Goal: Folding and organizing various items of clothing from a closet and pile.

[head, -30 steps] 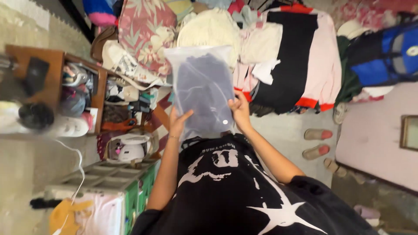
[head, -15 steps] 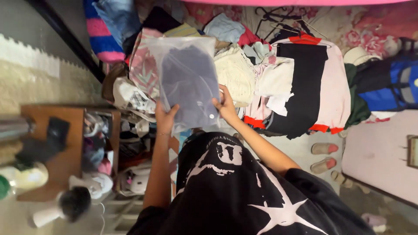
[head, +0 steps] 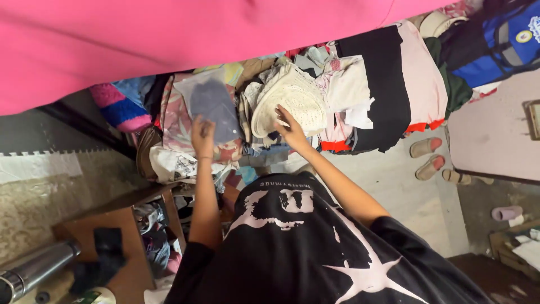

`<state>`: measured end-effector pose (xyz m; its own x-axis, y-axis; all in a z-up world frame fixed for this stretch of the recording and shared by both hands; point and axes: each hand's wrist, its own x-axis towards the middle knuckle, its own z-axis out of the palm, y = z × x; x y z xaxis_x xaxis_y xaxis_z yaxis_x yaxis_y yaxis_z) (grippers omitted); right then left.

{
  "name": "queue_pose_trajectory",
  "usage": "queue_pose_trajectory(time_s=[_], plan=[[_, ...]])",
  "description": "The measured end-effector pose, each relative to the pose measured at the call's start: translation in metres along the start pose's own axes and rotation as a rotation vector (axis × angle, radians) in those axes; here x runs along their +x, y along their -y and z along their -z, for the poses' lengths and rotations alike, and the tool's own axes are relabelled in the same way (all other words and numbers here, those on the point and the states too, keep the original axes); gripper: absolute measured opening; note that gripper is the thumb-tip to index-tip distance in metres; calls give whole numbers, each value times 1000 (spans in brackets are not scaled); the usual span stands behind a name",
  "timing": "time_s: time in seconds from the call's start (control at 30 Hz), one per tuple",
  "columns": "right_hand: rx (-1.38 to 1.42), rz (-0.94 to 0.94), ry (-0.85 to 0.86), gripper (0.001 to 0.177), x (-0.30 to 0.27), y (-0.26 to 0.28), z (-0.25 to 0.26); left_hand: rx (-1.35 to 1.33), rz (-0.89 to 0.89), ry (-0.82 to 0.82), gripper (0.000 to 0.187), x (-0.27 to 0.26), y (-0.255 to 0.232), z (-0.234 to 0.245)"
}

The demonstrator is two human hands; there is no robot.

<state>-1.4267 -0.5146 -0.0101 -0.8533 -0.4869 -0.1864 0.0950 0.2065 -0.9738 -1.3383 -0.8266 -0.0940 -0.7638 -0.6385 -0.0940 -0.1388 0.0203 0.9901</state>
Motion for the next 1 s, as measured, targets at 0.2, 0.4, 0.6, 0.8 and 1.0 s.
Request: queue_pose_trajectory(time_s=[0.2,0.4,0.6,0.8,1.0], plan=[[61,15,-99,57,-4,-6,32,-46,164,183,51,-54,-77,-42],[124,117,21,53,-3,38,35,-108,125,250,46,-94,-133,-41],[196,235,220,45,-2,55,41,-149,4,18,41,-145,-137,-38],[171,237,505,44,-5,32,58,-223,-62,-250,34,-245,-121,-77],[100,295,825,46,-34,-15,72,-271,92,-501,27,-372,-57,-157]])
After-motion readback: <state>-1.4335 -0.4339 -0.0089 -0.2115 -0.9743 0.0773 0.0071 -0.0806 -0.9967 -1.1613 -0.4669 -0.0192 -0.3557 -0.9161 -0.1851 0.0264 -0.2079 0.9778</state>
